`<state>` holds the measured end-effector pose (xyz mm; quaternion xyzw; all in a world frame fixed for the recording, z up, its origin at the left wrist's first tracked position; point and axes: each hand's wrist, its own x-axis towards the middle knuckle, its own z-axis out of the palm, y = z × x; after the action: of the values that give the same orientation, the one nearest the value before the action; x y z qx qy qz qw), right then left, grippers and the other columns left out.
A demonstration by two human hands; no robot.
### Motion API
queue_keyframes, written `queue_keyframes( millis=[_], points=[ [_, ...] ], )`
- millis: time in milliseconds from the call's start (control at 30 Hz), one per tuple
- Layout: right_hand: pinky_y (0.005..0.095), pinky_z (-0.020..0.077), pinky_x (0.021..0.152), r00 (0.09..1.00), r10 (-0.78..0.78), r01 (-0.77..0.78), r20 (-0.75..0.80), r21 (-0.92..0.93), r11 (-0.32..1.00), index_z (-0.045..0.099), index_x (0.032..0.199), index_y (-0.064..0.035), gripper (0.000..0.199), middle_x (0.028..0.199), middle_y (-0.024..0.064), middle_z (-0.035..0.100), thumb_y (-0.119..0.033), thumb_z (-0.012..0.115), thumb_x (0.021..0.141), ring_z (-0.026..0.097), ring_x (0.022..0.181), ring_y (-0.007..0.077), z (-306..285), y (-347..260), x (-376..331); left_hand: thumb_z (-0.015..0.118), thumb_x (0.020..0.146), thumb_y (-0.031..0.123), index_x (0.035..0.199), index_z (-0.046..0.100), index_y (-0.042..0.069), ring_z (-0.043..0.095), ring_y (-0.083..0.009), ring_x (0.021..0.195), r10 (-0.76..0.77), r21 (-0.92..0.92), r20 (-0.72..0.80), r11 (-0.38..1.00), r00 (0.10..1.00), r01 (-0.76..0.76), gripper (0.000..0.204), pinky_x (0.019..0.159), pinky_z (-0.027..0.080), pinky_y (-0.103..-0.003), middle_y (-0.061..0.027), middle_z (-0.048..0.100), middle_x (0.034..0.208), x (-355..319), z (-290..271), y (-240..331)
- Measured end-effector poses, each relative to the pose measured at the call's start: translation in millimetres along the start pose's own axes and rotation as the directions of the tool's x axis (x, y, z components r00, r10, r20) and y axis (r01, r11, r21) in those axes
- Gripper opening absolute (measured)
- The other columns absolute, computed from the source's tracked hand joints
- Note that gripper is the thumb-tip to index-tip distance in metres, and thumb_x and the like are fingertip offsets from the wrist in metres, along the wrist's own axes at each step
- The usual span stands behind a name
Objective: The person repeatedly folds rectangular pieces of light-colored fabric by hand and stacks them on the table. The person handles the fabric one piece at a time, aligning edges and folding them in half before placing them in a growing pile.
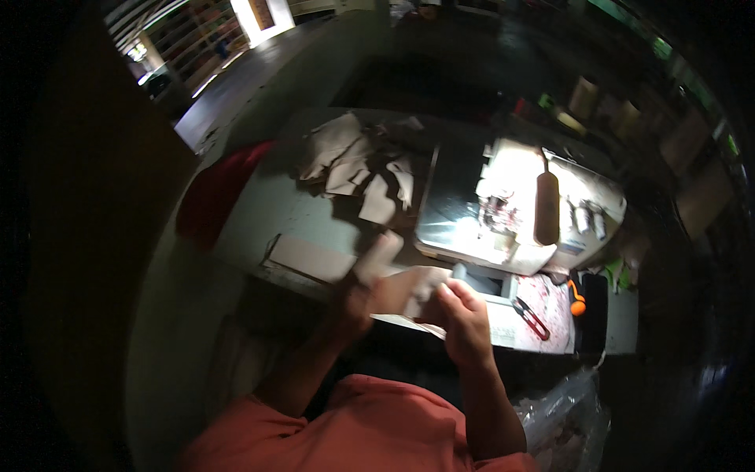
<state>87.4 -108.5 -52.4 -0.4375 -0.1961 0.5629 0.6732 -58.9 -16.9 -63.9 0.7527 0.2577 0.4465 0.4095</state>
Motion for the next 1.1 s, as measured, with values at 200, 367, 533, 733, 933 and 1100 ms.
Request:
queue_keyframes(
  millis=[200, 367, 533, 733, 933, 1100],
  points=[
    [0.023, 0.0472, 0.065, 0.999, -0.03, 0.033, 0.036, -0.067, 0.997, 0.05, 0.097, 0.0048, 0.021, 0.084, 0.0072, 0.056, -0.009, 0.048, 0.082, 0.055, 0.072, 0.0106, -11, -8, -14, 0.058, 0.072, 0.036, 0.122, 0.03, -0.003, 0.025, -0.0329, 0.12, 0.097, 0.415, 0.454, 0.857, 0.886, -0.307, 0.069, 0.097, 0.021, -0.04, -0.0197, 0.027, 0.129, -1, 34, 30],
    [0.024, 0.0476, 0.068, 0.985, -0.069, 0.092, 0.156, -0.144, 0.985, 0.05, 0.099, 0.0041, 0.02, 0.087, 0.0074, 0.056, -0.004, 0.049, 0.08, 0.055, 0.075, 0.0115, -10, -15, -18, 0.056, 0.077, 0.033, 0.113, 0.044, -0.002, 0.04, -0.0223, 0.111, -0.111, -0.107, 0.514, 0.975, 0.851, 0.192, 0.051, 0.092, 0.03, -0.033, -0.0173, 0.046, 0.115, 35, 23, 16],
    [0.0246, 0.0488, 0.066, 0.988, -0.053, 0.074, 0.148, -0.14, 0.987, 0.05, 0.096, 0.0043, 0.017, 0.084, 0.0069, 0.056, -0.003, 0.05, 0.08, 0.056, 0.074, 0.0119, -8, -22, -21, 0.054, 0.08, 0.014, 0.084, 0.056, -0.001, 0.053, -0.0087, 0.076, -0.321, -0.201, 0.577, 0.835, 0.751, 0.512, 0.017, 0.069, 0.043, -0.022, -0.0055, 0.058, 0.082, 45, 24, 29],
    [0.0245, 0.0491, 0.062, 0.994, -0.108, 0.108, 0.007, -0.158, 0.982, 0.05, 0.092, 0.0049, 0.016, 0.077, 0.0071, 0.056, -0.004, 0.052, 0.079, 0.055, 0.069, 0.0113, -12, -21, -24, 0.057, 0.078, 0.015, 0.08, 0.057, 0.0, 0.05, -0.0056, 0.061, -0.281, -0.061, 0.492, 0.933, 0.824, 0.354, 0.015, 0.054, 0.042, -0.02, -0.0025, 0.056, 0.068, 58, 35, 29],
    [0.0238, 0.0492, 0.058, 0.974, -0.202, 0.197, -0.101, -0.061, 0.979, 0.051, 0.089, 0.0049, 0.015, 0.076, 0.0069, 0.055, -0.003, 0.053, 0.077, 0.054, 0.066, 0.0106, -35, -14, 15, 0.064, 0.066, 0.005, 0.074, 0.055, -0.002, 0.054, -0.0155, 0.056, 0.021, 0.209, 0.352, 0.973, 0.936, -0.1, 0.014, 0.051, 0.042, -0.025, -0.0095, 0.056, 0.063, 91, 72, 7],
    [0.022, 0.0483, 0.056, 0.922, -0.333, 0.305, -0.198, -0.161, 0.939, 0.041, 0.102, 0.0024, 0.027, 0.077, 0.0102, 0.055, -0.001, 0.052, 0.078, 0.056, 0.062, 0.0121, -39, 4, 18, 0.057, 0.067, 0.006, 0.077, 0.057, 0.002, 0.052, -0.0257, 0.069, 0.293, 0.364, 0.533, 0.768, 0.794, -0.528, 0.01, 0.062, 0.043, -0.034, -0.0094, 0.053, 0.073, 94, 76, -3]
  ],
)
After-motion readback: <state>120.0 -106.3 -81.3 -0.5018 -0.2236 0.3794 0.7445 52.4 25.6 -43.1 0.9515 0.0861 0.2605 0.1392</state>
